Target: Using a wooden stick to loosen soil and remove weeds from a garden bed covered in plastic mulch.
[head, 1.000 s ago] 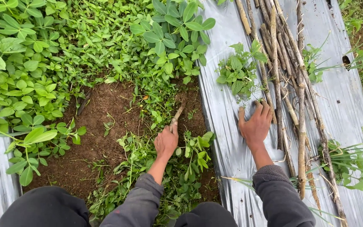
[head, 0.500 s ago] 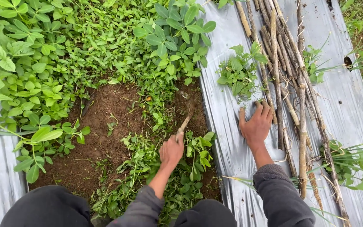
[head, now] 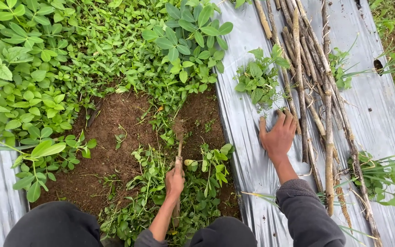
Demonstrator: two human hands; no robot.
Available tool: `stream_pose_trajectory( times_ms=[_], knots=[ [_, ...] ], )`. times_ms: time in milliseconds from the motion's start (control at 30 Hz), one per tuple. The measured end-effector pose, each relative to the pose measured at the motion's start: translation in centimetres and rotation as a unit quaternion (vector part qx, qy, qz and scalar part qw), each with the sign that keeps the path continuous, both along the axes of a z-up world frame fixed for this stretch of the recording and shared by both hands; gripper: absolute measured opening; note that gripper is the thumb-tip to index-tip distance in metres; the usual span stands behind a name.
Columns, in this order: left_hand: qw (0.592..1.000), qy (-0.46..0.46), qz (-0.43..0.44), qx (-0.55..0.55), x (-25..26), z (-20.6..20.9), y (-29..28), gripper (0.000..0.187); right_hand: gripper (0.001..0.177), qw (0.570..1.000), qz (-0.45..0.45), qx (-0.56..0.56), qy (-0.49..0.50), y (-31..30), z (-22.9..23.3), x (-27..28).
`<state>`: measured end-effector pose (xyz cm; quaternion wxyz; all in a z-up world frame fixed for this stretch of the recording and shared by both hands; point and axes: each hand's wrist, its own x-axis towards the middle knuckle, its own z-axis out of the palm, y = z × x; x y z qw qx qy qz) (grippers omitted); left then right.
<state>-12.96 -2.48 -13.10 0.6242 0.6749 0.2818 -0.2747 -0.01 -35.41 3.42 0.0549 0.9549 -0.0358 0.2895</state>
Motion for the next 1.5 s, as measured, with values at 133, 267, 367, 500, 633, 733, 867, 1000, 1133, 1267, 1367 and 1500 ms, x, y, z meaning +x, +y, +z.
stream_pose_trajectory(
  times_ms=[133, 267, 367, 500, 633, 733, 867, 1000, 1133, 1267, 1367, 1500],
  knots=[
    [0.994, -0.022, 0.061, -0.086, -0.3, 2.6, 0.5, 0.064, 0.057, 1.000, 0.001, -0.006, -0.003, -0.2, -0.4, -0.1],
    [0.991, -0.099, -0.061, 0.068, 2.2, 2.2, -1.7, 0.054, 0.058, 1.000, -0.002, -0.013, -0.008, -0.4, -0.7, 0.1],
    [0.960, -0.124, -0.182, 0.171, 6.8, 1.2, -2.8, 0.059, 0.057, 1.000, 0.000, -0.015, -0.005, -0.5, -0.8, -0.2],
    [0.957, -0.074, -0.193, 0.202, 12.4, 1.7, -1.7, 0.072, 0.057, 1.000, 0.004, -0.008, 0.000, -0.6, -0.9, 0.2],
    [0.971, -0.022, -0.159, 0.178, 9.1, 5.9, 0.0, 0.069, 0.058, 1.000, -0.005, -0.014, -0.001, -0.7, -1.1, 0.0],
    [0.975, -0.027, -0.139, 0.170, 2.5, 4.8, 0.0, 0.054, 0.056, 1.000, -0.007, -0.006, -0.001, -0.2, -0.6, -0.1],
    [0.974, -0.053, -0.123, 0.184, 0.1, 2.9, -1.1, 0.043, 0.062, 0.999, -0.018, 0.022, 0.046, 0.3, 0.4, -0.1],
    [0.960, -0.111, -0.187, 0.176, 6.0, 5.0, -1.4, 0.047, 0.055, 1.000, -0.007, -0.011, -0.002, -0.7, -1.0, 0.1],
    [0.963, -0.135, -0.162, 0.168, 12.5, 0.0, -1.2, 0.052, 0.053, 1.000, -0.003, -0.012, -0.008, -0.4, -0.9, -0.3],
    [0.962, -0.107, -0.156, 0.197, 9.6, 2.3, 1.2, 0.052, 0.053, 1.000, -0.001, -0.014, -0.012, -0.6, -0.9, -0.3],
    [0.957, -0.074, -0.180, 0.216, 4.1, 6.0, 1.8, 0.053, 0.053, 1.000, -0.009, -0.024, -0.019, -0.4, -0.6, -0.1],
    [0.958, -0.045, -0.193, 0.206, 1.8, 5.2, 1.4, 0.059, 0.054, 0.999, -0.021, -0.033, -0.026, -0.4, -0.6, 0.2]
  ],
)
